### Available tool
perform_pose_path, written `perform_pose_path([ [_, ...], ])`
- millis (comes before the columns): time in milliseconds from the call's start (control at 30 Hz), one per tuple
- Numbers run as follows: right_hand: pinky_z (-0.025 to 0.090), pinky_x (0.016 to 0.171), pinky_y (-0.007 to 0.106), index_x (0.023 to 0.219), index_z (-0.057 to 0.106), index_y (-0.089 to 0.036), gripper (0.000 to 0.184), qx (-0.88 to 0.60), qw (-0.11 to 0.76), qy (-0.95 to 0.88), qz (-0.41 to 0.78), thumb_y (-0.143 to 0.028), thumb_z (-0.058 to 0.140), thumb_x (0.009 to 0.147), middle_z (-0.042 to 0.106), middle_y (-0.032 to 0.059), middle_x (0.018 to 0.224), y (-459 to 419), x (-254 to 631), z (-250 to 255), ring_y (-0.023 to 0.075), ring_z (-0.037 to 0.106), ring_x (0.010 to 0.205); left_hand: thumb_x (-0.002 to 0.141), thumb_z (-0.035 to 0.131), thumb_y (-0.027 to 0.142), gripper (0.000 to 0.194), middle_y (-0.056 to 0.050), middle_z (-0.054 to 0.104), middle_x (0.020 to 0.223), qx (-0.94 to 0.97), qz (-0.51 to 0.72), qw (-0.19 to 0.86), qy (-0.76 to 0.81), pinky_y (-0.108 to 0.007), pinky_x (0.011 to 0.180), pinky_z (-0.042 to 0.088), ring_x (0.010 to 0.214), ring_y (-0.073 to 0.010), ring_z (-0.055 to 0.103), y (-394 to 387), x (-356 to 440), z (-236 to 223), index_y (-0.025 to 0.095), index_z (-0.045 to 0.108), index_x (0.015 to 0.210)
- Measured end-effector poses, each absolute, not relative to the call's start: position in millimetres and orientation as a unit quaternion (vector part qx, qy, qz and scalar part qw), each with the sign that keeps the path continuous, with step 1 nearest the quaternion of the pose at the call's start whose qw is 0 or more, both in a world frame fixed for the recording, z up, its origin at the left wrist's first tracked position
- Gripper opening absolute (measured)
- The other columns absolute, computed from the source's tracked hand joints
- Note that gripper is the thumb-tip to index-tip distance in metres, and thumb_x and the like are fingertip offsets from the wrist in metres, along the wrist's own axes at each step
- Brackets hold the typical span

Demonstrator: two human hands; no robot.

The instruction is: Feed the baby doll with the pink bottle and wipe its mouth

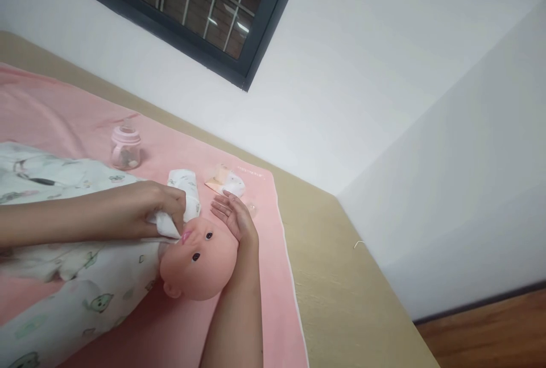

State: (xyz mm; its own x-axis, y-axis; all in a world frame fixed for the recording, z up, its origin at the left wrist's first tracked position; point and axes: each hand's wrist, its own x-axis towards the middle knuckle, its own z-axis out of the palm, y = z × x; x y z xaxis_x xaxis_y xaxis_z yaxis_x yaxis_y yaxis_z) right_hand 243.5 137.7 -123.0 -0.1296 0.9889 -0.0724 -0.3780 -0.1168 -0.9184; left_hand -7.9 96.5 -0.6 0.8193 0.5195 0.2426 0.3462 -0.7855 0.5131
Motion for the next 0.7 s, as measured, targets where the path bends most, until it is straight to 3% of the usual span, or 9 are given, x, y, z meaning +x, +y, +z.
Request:
perform_pose_path([
  [367, 0.041, 0.103, 0.047, 0.114, 0.056, -0.019, 0.049, -0.404, 0.524, -0.411, 0.627, -0.044, 0.069, 0.073, 0.065, 0.0111, 0.113, 132.1, 240.4, -114.5, 0.0247, 0.058, 0.112, 0.07, 0.06, 0.011, 0.02, 0.002, 0.065, 0.078, 0.937, 0.172, 0.18, 0.247, -0.018, 0.061, 0.037, 0.071, -0.0123, 0.06, 102.9, -3.2, 6.2, 0.024, 0.074, 0.074],
  [700, 0.045, 0.097, 0.044, 0.114, 0.054, -0.014, 0.047, -0.421, 0.526, -0.414, 0.612, -0.041, 0.064, 0.078, 0.066, 0.0093, 0.105, 129.8, 237.2, -108.8, 0.0232, 0.062, 0.103, 0.07, 0.058, 0.007, 0.023, 0.001, 0.065, 0.084, 0.939, 0.173, 0.156, 0.252, -0.019, 0.062, 0.038, 0.076, -0.0137, 0.061, 102.4, 6.6, 7.6, 0.023, 0.073, 0.077],
])
